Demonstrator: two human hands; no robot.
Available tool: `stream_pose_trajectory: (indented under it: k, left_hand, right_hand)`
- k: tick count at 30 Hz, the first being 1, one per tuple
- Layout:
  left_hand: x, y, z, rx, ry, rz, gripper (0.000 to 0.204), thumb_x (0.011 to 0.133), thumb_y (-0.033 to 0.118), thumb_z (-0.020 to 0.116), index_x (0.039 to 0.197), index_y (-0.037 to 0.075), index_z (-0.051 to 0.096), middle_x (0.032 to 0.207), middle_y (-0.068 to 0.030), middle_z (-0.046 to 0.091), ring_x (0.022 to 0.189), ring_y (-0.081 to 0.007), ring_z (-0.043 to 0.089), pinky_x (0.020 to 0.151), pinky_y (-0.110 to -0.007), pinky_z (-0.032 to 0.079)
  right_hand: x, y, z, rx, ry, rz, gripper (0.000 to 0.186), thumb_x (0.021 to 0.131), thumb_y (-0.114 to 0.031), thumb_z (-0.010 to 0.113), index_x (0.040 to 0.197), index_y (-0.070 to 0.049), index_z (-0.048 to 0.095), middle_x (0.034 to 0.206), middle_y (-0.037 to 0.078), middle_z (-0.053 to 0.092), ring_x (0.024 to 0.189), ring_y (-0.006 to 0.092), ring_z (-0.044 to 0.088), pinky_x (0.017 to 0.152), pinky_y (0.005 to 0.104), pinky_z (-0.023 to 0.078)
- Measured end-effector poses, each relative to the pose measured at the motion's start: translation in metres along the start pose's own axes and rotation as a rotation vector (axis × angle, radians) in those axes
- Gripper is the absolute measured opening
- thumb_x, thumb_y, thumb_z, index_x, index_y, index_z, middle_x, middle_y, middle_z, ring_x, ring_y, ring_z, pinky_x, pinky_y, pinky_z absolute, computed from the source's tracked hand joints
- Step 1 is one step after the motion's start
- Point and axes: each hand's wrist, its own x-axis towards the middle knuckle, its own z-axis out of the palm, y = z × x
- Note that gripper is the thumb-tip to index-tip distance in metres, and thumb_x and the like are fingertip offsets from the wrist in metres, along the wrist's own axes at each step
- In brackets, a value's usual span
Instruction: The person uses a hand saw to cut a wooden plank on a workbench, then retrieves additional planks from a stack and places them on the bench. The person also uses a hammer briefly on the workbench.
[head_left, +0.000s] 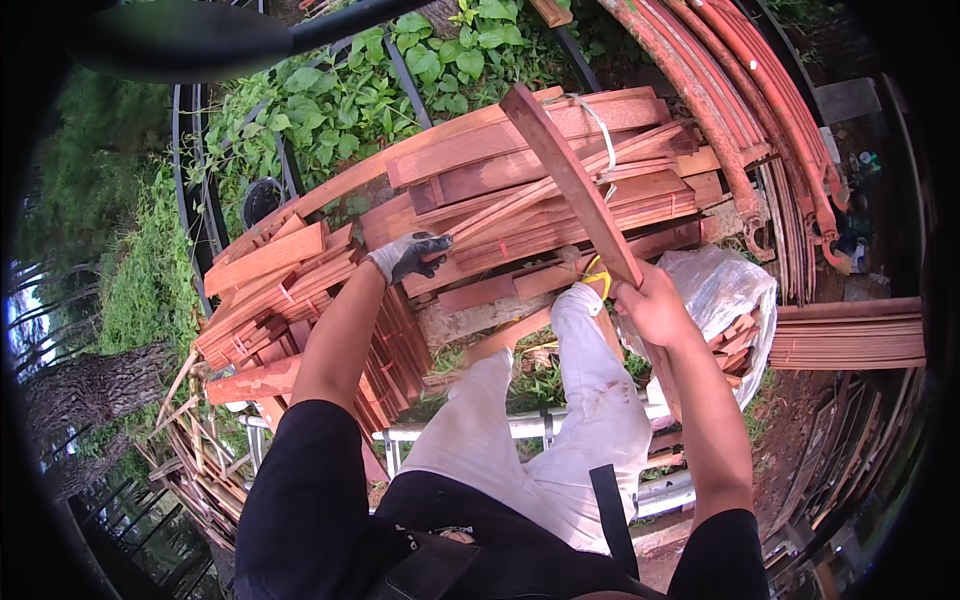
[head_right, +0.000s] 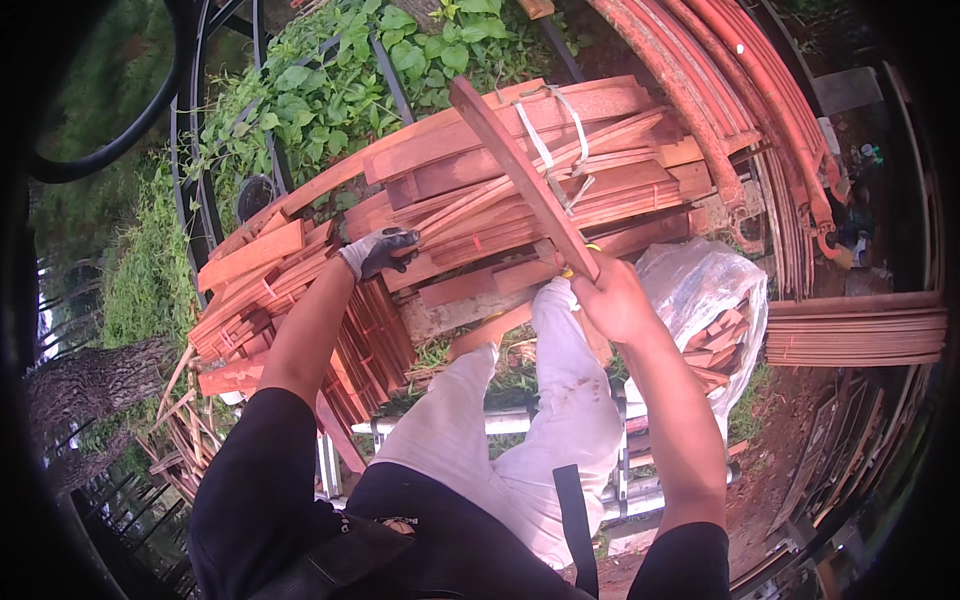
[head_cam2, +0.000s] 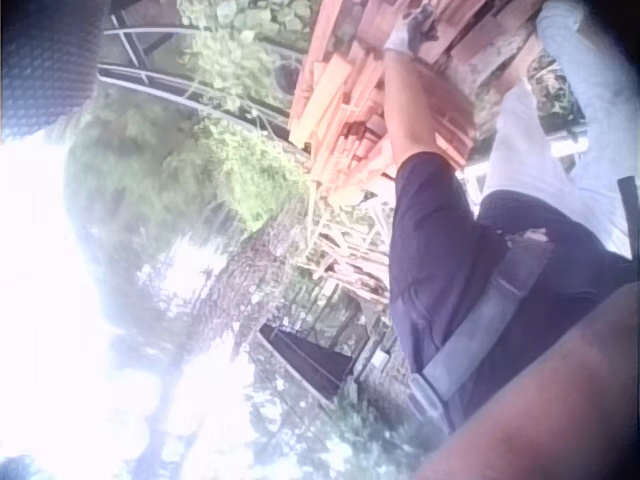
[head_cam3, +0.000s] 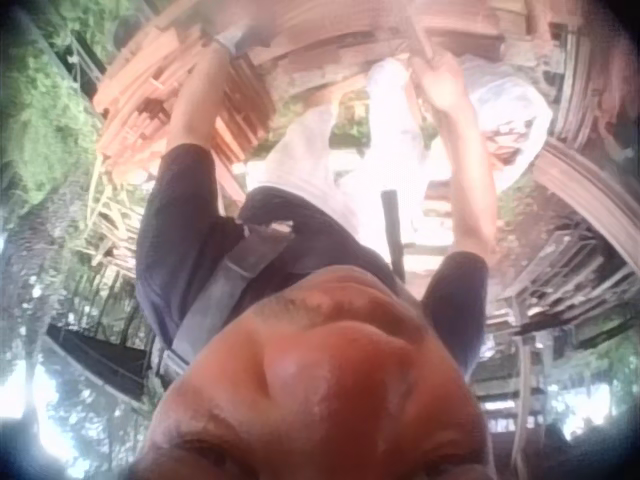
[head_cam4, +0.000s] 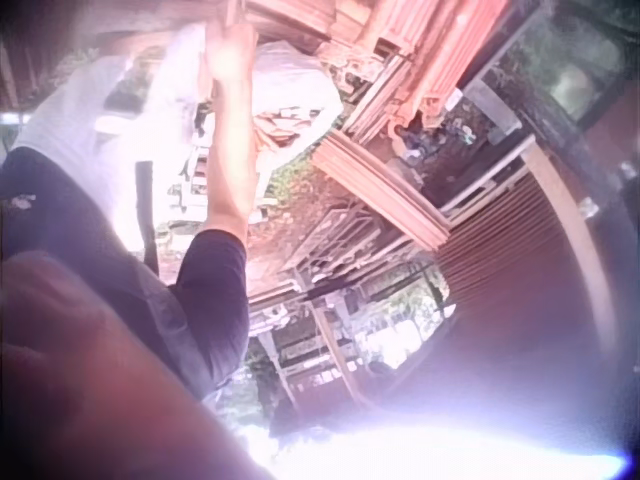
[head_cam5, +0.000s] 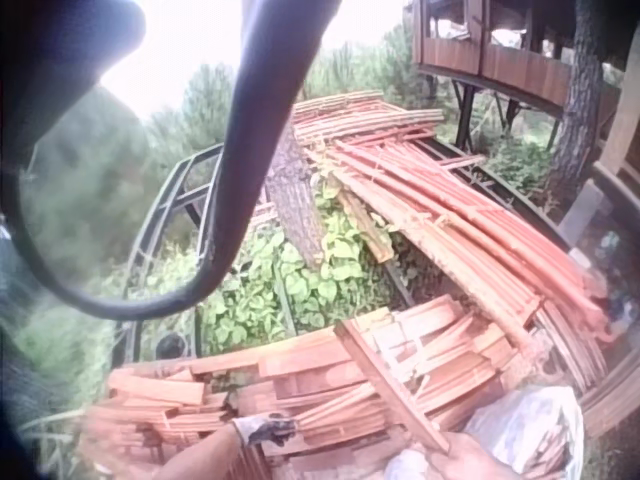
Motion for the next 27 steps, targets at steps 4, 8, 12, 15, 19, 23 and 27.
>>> stream_pose_trajectory:
  k: [4, 8, 12, 15, 19, 23, 27]
  left_hand:
    - [0.007, 0.007, 0.003, 0.016, 0.009, 0.022, 0.041, 0.097, 0.042, 0.069, 0.121, 0.009, 0.064, 0.106, -0.0047, 0.064, 0.094, -0.014, 0.06, 0.079, -0.032, 0.053]
    - [0.001, 0.002, 0.004, 0.025, 0.023, 0.013, 0.037, 0.096, 0.043, 0.07, 0.115, 0.011, 0.064, 0.099, -0.0022, 0.063, 0.088, -0.0146, 0.059, 0.077, -0.032, 0.053]
    - [-0.009, 0.003, 0.007, 0.01, 0.024, 0.026, 0.039, 0.095, 0.047, 0.069, 0.108, 0.01, 0.063, 0.095, -0.0023, 0.061, 0.084, -0.0144, 0.058, 0.078, -0.034, 0.055]
    - [-0.003, 0.017, 0.013, 0.07, 0.02, 0.007, 0.04, 0.095, 0.046, 0.07, 0.109, 0.01, 0.063, 0.098, -0.0035, 0.062, 0.088, -0.0151, 0.06, 0.079, -0.035, 0.056]
    - [-0.009, 0.01, 0.018, -0.109, 0.042, -0.029, 0.041, 0.094, 0.042, 0.073, 0.117, 0.009, 0.062, 0.105, -0.0055, 0.065, 0.098, -0.0182, 0.064, 0.083, -0.037, 0.057]
    - [-0.009, 0.004, 0.011, -0.062, 0.054, -0.006, 0.04, 0.096, 0.043, 0.07, 0.114, 0.008, 0.063, 0.104, -0.0054, 0.065, 0.093, -0.0175, 0.064, 0.084, -0.037, 0.056]
    - [-0.041, -0.006, -0.027, -0.086, 0.086, -0.009, 0.048, 0.096, 0.033, 0.07, 0.131, 0.003, 0.059, 0.122, -0.0132, 0.063, 0.109, -0.027, 0.065, 0.09, -0.045, 0.058]
  right_hand:
    - [0.001, 0.018, 0.005, -0.17, 0.102, -0.175, 0.03, 0.091, -0.012, 0.057, 0.113, 0.005, 0.066, 0.087, 0.018, 0.072, 0.082, 0.0286, 0.072, 0.077, 0.0396, 0.055]
    - [0.01, 0.035, 0.013, -0.456, -0.017, -0.033, 0.035, 0.087, -0.01, 0.058, 0.12, 0.0, 0.065, 0.1, 0.026, 0.07, 0.096, 0.0453, 0.067, 0.085, 0.05, 0.053]
    - [-0.022, -0.027, 0.001, -0.016, 0.097, -0.378, 0.043, 0.082, -0.008, 0.059, 0.124, 0.0, 0.064, 0.102, 0.029, 0.068, 0.096, 0.0496, 0.065, 0.087, 0.051, 0.053]
    - [0.014, 0.035, 0.026, -0.437, -0.019, -0.166, 0.046, 0.085, -0.009, 0.057, 0.129, 0.0, 0.063, 0.109, 0.032, 0.066, 0.106, 0.0516, 0.061, 0.099, 0.0523, 0.048]
    - [0.007, 0.008, 0.02, -0.448, -0.132, 0.001, 0.045, 0.084, -0.008, 0.057, 0.129, -0.004, 0.063, 0.113, 0.033, 0.065, 0.108, 0.0511, 0.061, 0.1, 0.054, 0.047]
    - [-0.025, -0.009, 0.022, -0.195, 0.121, -0.37, 0.037, 0.084, -0.008, 0.058, 0.12, -0.003, 0.064, 0.104, 0.027, 0.069, 0.097, 0.046, 0.066, 0.09, 0.0508, 0.053]
    - [-0.024, 0.028, -0.009, -0.405, 0.176, 0.085, 0.038, 0.083, -0.012, 0.06, 0.118, 0.001, 0.058, 0.094, 0.029, 0.069, 0.093, 0.0469, 0.067, 0.085, 0.0525, 0.053]
